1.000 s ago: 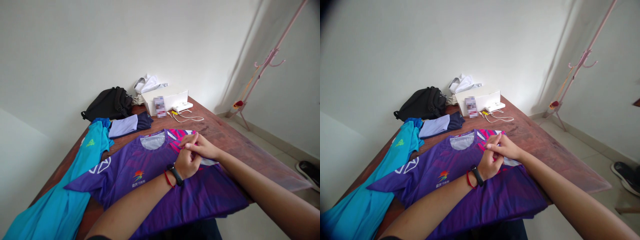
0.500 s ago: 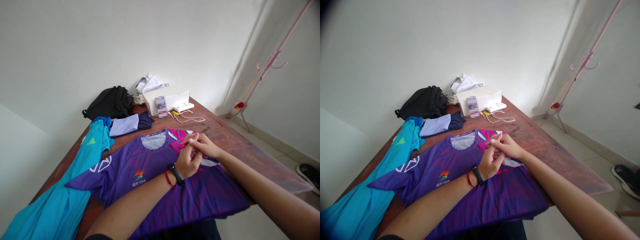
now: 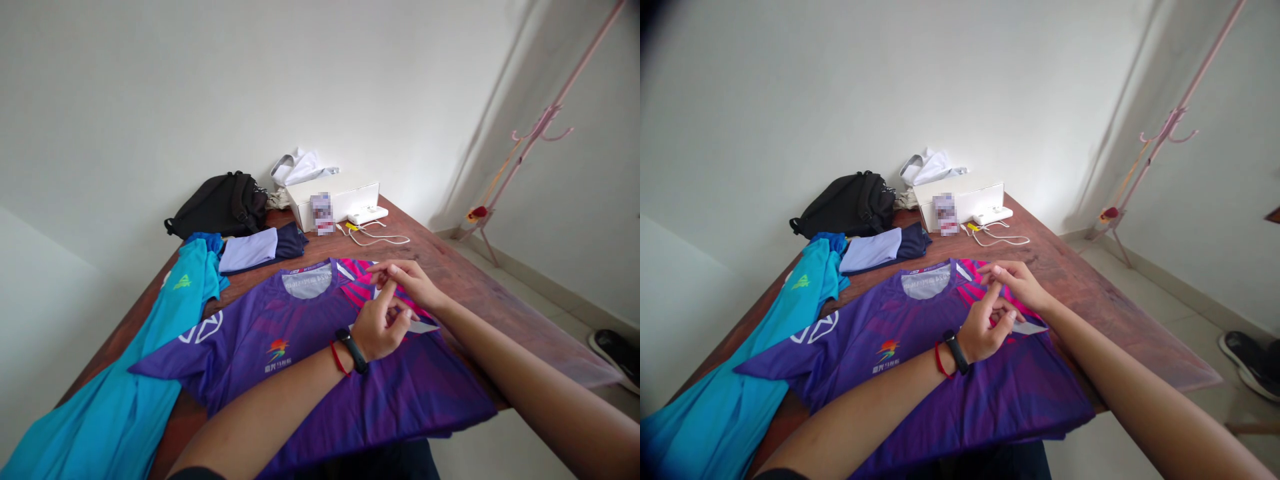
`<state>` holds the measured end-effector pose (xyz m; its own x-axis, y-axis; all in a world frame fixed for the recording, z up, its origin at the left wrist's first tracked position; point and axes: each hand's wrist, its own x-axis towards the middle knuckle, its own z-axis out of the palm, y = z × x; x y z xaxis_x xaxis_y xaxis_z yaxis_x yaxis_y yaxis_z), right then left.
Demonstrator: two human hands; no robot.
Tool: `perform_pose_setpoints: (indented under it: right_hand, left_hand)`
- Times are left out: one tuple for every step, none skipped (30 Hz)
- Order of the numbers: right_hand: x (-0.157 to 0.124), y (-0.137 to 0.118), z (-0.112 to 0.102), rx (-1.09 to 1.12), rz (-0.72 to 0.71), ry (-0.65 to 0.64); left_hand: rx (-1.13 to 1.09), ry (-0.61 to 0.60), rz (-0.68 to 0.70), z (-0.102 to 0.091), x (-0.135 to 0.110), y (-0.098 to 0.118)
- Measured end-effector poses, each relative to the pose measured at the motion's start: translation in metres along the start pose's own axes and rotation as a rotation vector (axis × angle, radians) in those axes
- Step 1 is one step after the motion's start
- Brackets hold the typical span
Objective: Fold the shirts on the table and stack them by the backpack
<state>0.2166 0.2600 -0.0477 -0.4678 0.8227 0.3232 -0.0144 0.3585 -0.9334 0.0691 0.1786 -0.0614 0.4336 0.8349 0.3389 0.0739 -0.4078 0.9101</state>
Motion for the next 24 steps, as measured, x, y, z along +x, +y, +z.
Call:
perform_pose_setpoints:
  right_hand:
    - [0.0, 0.001, 0.0, 0.015, 0.0, 0.002]
    - [0.0, 0.001, -0.001, 0.027, 0.0, 0.005]
    - [0.001, 0.002, -0.001, 0.035, -0.001, 0.008]
    - [0.001, 0.003, -0.001, 0.039, 0.0, 0.011]
    - [0.001, 0.004, -0.001, 0.04, 0.001, 0.011]
    - [0.001, 0.005, -0.002, 0.04, 0.001, 0.013]
    - [0.001, 0.006, -0.002, 0.04, 0.002, 0.016]
    - [0.001, 0.007, -0.002, 0.043, 0.002, 0.021]
    - [0.001, 0.008, -0.002, 0.049, 0.002, 0.025]
    - [0.001, 0.009, -0.003, 0.056, 0.003, 0.029]
    - [0.001, 0.01, -0.003, 0.062, 0.005, 0.032]
    - [0.001, 0.011, -0.003, 0.068, 0.007, 0.033]
    - [0.001, 0.012, -0.003, 0.071, 0.009, 0.032]
    - [0.001, 0.012, -0.003, 0.072, 0.01, 0.032]
    - [0.001, 0.012, -0.003, 0.071, 0.01, 0.031]
    - [0.001, 0.012, -0.003, 0.069, 0.009, 0.031]
    - [0.001, 0.012, -0.003, 0.067, 0.008, 0.032]
    - [0.001, 0.012, -0.003, 0.064, 0.008, 0.034]
    - [0.001, 0.011, -0.003, 0.061, 0.008, 0.034]
    - [0.001, 0.011, -0.003, 0.061, 0.01, 0.036]
    - [0.0, 0.01, -0.003, 0.062, 0.013, 0.037]
    - [0.0, 0.01, -0.003, 0.066, 0.017, 0.039]
    - [0.0, 0.01, -0.003, 0.071, 0.021, 0.042]
    - [0.0, 0.01, -0.003, 0.077, 0.024, 0.044]
  left_hand:
    - [-0.002, 0.0, -0.001, 0.0, 0.0, -0.001]
    - [-0.003, 0.0, -0.001, 0.001, 0.0, -0.002]
    - [-0.003, -0.001, -0.001, 0.001, 0.0, -0.003]
    - [-0.001, -0.002, -0.001, 0.001, 0.0, -0.005]
    - [-0.001, -0.002, 0.0, 0.001, 0.0, -0.006]
    - [-0.001, -0.003, 0.002, 0.001, 0.0, -0.007]
    - [-0.003, -0.004, 0.003, 0.001, 0.0, -0.008]
    - [-0.006, -0.005, 0.002, 0.001, 0.0, -0.009]
    - [-0.01, -0.004, -0.002, 0.001, 0.0, -0.009]
    - [-0.014, -0.005, -0.007, 0.001, 0.0, -0.01]
    - [-0.015, -0.006, -0.014, 0.002, 0.0, -0.01]
    - [-0.015, -0.005, -0.02, 0.002, 0.0, -0.01]
    - [-0.014, -0.004, -0.025, 0.002, -0.001, -0.01]
    - [-0.014, -0.002, -0.027, 0.002, -0.001, -0.01]
    - [-0.014, -0.001, -0.029, 0.003, -0.001, -0.009]
    - [-0.013, 0.0, -0.03, 0.003, -0.001, -0.009]
    - [-0.013, 0.001, -0.031, 0.003, -0.001, -0.009]
    - [-0.012, 0.0, -0.033, 0.003, -0.001, -0.009]
    - [-0.011, 0.0, -0.035, 0.003, 0.0, -0.009]
    - [-0.009, 0.002, -0.036, 0.003, 0.0, -0.008]
    - [-0.007, 0.003, -0.036, 0.003, 0.0, -0.008]
    - [-0.004, 0.004, -0.037, 0.002, 0.0, -0.008]
    - [-0.002, 0.005, -0.037, 0.002, 0.0, -0.008]
    - [0.0, 0.005, -0.038, 0.002, 0.0, -0.008]
